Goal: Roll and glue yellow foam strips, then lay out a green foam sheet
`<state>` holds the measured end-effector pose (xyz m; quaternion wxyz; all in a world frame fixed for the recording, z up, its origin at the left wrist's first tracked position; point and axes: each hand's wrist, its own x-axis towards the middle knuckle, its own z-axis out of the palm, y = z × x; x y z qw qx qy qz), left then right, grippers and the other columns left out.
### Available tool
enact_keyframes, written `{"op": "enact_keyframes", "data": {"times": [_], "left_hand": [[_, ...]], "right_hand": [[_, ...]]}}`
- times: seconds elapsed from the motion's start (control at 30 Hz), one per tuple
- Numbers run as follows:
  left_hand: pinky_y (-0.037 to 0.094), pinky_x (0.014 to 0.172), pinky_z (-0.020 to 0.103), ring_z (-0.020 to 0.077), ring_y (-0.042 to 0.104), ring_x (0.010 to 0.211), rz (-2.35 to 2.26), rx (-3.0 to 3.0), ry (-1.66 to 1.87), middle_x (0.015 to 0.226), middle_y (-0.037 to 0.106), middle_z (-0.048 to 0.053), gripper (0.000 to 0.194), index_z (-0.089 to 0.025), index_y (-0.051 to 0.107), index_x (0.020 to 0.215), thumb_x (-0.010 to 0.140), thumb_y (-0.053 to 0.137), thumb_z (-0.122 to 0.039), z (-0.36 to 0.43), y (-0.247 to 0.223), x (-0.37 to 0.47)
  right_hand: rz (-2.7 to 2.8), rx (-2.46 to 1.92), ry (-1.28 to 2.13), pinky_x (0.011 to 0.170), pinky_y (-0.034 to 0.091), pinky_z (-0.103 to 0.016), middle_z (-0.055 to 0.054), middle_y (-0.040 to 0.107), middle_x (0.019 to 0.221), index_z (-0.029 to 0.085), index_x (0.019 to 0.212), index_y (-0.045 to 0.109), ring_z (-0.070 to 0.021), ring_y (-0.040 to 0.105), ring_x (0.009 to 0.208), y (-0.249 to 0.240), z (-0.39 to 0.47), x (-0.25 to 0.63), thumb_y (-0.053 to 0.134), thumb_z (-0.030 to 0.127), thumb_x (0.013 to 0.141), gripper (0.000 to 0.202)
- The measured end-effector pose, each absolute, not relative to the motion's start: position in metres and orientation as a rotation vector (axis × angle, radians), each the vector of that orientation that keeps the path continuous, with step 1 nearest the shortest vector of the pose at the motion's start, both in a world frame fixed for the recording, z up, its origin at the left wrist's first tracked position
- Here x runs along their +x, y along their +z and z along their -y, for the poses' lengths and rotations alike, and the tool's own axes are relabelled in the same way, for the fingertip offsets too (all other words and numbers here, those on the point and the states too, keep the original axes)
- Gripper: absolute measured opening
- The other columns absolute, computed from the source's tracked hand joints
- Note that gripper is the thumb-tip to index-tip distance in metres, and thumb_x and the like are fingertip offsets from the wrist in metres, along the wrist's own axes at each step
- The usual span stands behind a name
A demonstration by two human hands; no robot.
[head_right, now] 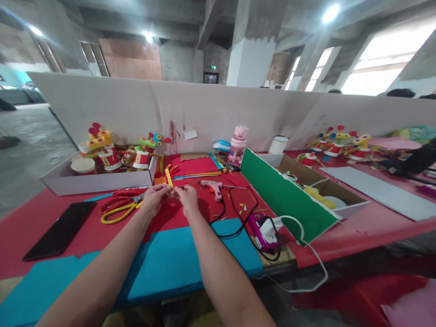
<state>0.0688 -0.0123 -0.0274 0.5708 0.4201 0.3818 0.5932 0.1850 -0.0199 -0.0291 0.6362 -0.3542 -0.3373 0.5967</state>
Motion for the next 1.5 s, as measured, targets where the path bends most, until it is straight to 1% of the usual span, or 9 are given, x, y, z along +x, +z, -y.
{"op": "enact_keyframes", "data": {"times": [0.13,0.27,0.53,0.7,0.83,1.0,1.13,1.23,1.5], "left_hand": [[0.041,0.054,0.022,0.0097,0.053,0.052,-0.843,0.972,1.343,0.059,0.062,0.002,0.031,-0.012,0.066,0.067,0.051,0.083,-0.032,0.0124,-0.0278,0.0670],[0.041,0.055,0.022,0.0097,0.053,0.053,-0.824,1.004,1.330,0.060,0.063,0.003,0.028,-0.012,0.066,0.068,0.054,0.082,-0.031,0.0121,-0.0295,0.0671],[0.038,0.052,0.021,0.0089,0.051,0.049,-0.898,1.035,1.368,0.053,0.060,0.001,0.026,-0.012,0.067,0.066,0.051,0.081,-0.029,0.0115,-0.0288,0.0685],[0.039,0.052,0.022,0.0088,0.051,0.048,-0.928,1.022,1.393,0.055,0.062,0.000,0.031,-0.013,0.069,0.067,0.044,0.084,-0.027,0.0126,-0.0284,0.0704],[0.040,0.051,0.023,0.0094,0.051,0.047,-0.942,1.018,1.394,0.055,0.063,0.001,0.031,-0.013,0.069,0.066,0.044,0.084,-0.028,0.0122,-0.0302,0.0713],[0.038,0.049,0.022,0.0090,0.049,0.046,-0.882,0.991,1.348,0.053,0.062,0.002,0.030,-0.012,0.070,0.068,0.048,0.083,-0.029,0.0126,-0.0312,0.0721],[0.043,0.053,0.022,0.0104,0.055,0.053,-0.796,0.988,1.287,0.064,0.067,0.004,0.032,-0.012,0.070,0.077,0.051,0.082,-0.025,0.0177,-0.0279,0.0741],[0.045,0.055,0.023,0.0111,0.058,0.056,-0.783,0.961,1.288,0.069,0.068,0.005,0.034,-0.013,0.068,0.080,0.053,0.083,-0.027,0.0201,-0.0261,0.0758],[0.041,0.052,0.023,0.0098,0.053,0.048,-0.884,1.011,1.374,0.055,0.061,0.001,0.035,-0.012,0.066,0.073,0.052,0.083,-0.034,0.0120,-0.0312,0.0715]], "right_hand": [[0.690,-0.756,1.455,0.063,0.054,-0.026,0.003,0.064,0.054,0.017,0.063,0.055,-0.0113,0.062,0.052,-0.0294,0.0186,0.1884,0.072,0.018,0.063,0.017],[0.654,-0.726,1.531,0.063,0.053,-0.024,0.002,0.065,0.056,0.017,0.063,0.056,-0.0096,0.061,0.053,-0.0321,0.0190,0.1894,0.075,0.018,0.063,0.019],[0.724,-0.692,1.555,0.063,0.052,-0.023,0.003,0.063,0.057,0.018,0.075,0.064,-0.0103,0.061,0.058,-0.0308,0.0231,0.1900,0.082,0.029,0.056,0.029],[0.748,-0.753,1.473,0.062,0.052,-0.025,0.003,0.063,0.057,0.018,0.075,0.064,-0.0110,0.060,0.056,-0.0337,0.0218,0.1877,0.083,0.033,0.053,0.032],[0.812,-0.818,1.348,0.060,0.051,-0.025,0.004,0.061,0.055,0.017,0.075,0.065,-0.0105,0.058,0.053,-0.0368,0.0199,0.1852,0.079,0.036,0.057,0.029],[0.911,-0.906,1.103,0.058,0.049,-0.024,0.002,0.062,0.056,0.016,0.075,0.066,-0.0113,0.057,0.053,-0.0378,0.0185,0.1846,0.071,0.035,0.065,0.022],[0.894,-0.946,0.991,0.056,0.048,-0.024,0.002,0.062,0.057,0.017,0.074,0.064,-0.0126,0.058,0.055,-0.0356,0.0192,0.1852,0.067,0.036,0.068,0.020],[0.864,-0.940,1.006,0.056,0.048,-0.024,0.001,0.063,0.060,0.018,0.073,0.063,-0.0124,0.057,0.055,-0.0340,0.0208,0.1842,0.067,0.036,0.068,0.020],[0.908,-0.880,1.207,0.057,0.047,-0.024,0.003,0.062,0.056,0.017,0.076,0.067,-0.0112,0.056,0.054,-0.0342,0.0192,0.1854,0.072,0.038,0.063,0.025]]}}
